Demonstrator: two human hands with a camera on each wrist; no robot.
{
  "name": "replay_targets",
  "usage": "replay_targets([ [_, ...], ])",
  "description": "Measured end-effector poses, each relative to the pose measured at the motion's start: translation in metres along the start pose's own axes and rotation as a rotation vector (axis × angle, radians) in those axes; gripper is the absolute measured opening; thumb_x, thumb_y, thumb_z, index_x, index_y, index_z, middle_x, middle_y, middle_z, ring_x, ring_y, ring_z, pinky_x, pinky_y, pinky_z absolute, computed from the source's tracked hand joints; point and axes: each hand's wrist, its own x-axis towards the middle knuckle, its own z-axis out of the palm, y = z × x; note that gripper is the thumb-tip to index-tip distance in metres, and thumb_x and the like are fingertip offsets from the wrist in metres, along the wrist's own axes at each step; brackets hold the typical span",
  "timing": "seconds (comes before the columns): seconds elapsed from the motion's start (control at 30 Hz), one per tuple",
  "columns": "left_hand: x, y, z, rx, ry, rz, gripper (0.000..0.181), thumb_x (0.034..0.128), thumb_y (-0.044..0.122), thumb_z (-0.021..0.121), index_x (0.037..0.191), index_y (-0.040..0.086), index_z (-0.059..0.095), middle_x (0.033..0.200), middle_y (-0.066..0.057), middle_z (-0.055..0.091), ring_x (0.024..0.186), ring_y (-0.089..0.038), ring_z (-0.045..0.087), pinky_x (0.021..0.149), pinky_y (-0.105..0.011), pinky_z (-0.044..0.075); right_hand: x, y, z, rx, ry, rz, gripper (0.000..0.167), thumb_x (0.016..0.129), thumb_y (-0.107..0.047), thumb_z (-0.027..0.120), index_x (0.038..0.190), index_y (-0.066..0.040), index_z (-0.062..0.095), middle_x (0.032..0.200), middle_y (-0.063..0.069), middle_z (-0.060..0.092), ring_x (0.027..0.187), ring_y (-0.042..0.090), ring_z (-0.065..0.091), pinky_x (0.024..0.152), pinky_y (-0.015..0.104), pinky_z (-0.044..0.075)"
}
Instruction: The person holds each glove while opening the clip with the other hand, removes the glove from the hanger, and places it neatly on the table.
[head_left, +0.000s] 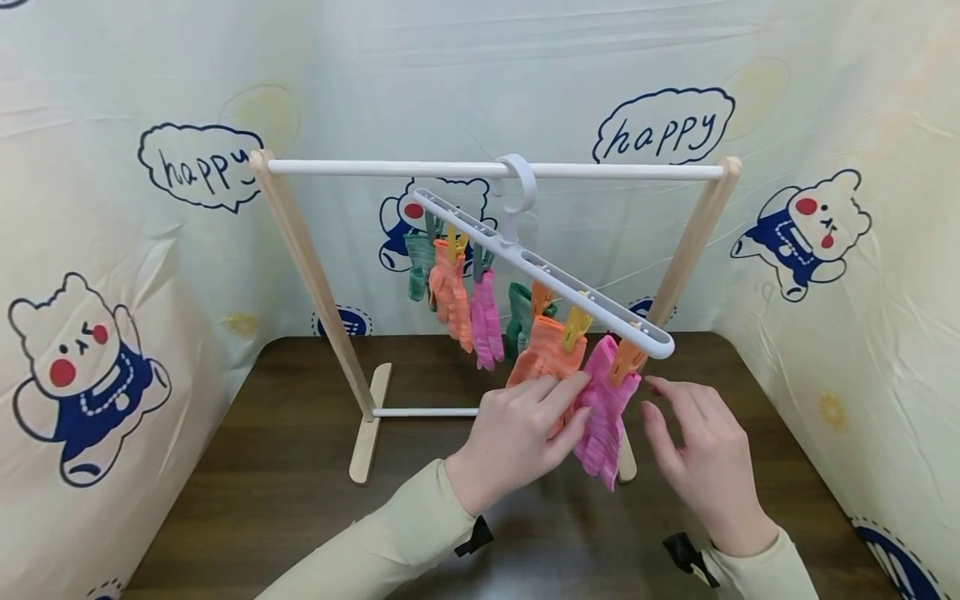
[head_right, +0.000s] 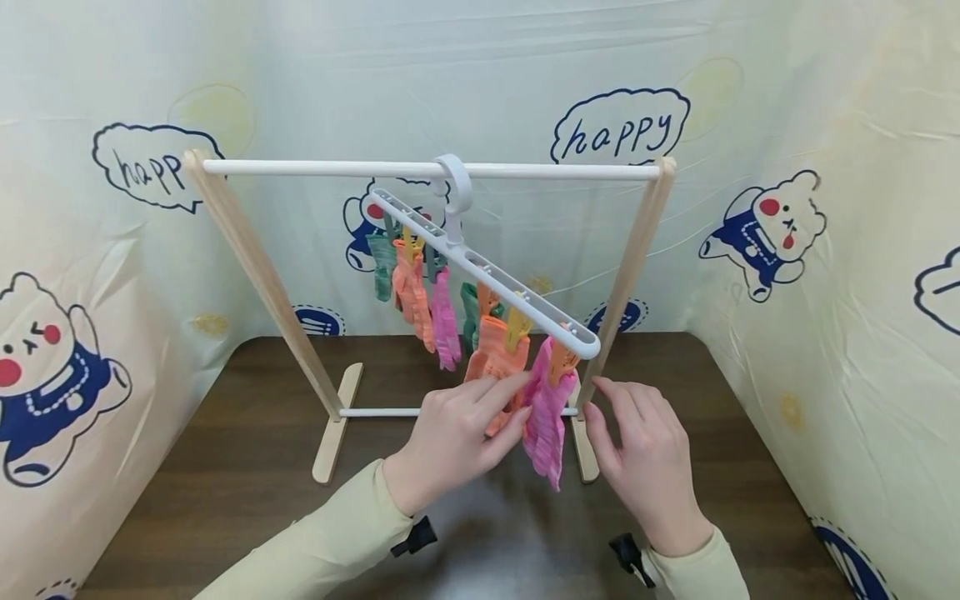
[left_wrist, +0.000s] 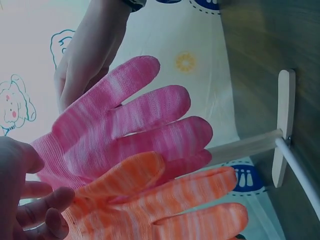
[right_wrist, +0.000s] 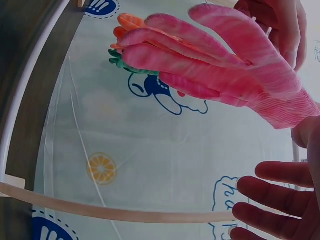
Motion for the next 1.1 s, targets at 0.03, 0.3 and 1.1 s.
replay_targets([
  [0.03, 0.001, 0.000, 0.001, 0.000, 0.001, 0.000, 0.037, 0.0949, 0.029, 0.075, 0.128, 0.012, 0.070, 0.084, 0.005, 0.070, 0.064, -0.005, 0.060, 0.056, -0.011, 0.044, 0.000, 0.000, 0.000, -0.001, 0.001, -0.004, 0.035, 0.096, -0.025, 0.066, 0.120, 0.000, 0.071, 0.107, 0.013, 0.074, 0.099, 0.029, 0.067, 0.091, 0.030, 0.049],
  [0.3, 0.004, 0.001, 0.004, -0.036, -0.018, -0.025, 0.041, 0.0939, 0.028, 0.077, 0.131, 0.011, 0.068, 0.083, 0.003, 0.071, 0.061, -0.007, 0.062, 0.054, -0.011, 0.042, 0.005, -0.002, 0.000, 0.011, 0.070, -0.043, 0.050, 0.106, -0.044, 0.051, 0.118, 0.000, 0.072, 0.104, 0.014, 0.074, 0.096, 0.031, 0.067, 0.094, 0.025, 0.045],
  [1.1, 0.010, -0.002, 0.017, -0.104, -0.072, -0.163, 0.042, 0.0971, 0.026, 0.071, 0.133, 0.005, 0.063, 0.069, 0.004, 0.060, 0.048, -0.003, 0.044, 0.047, -0.012, 0.033, 0.027, -0.017, -0.001, 0.124, 0.146, -0.049, 0.061, 0.107, -0.052, 0.048, 0.124, 0.003, 0.069, 0.108, 0.017, 0.073, 0.099, 0.034, 0.066, 0.107, 0.011, 0.035],
])
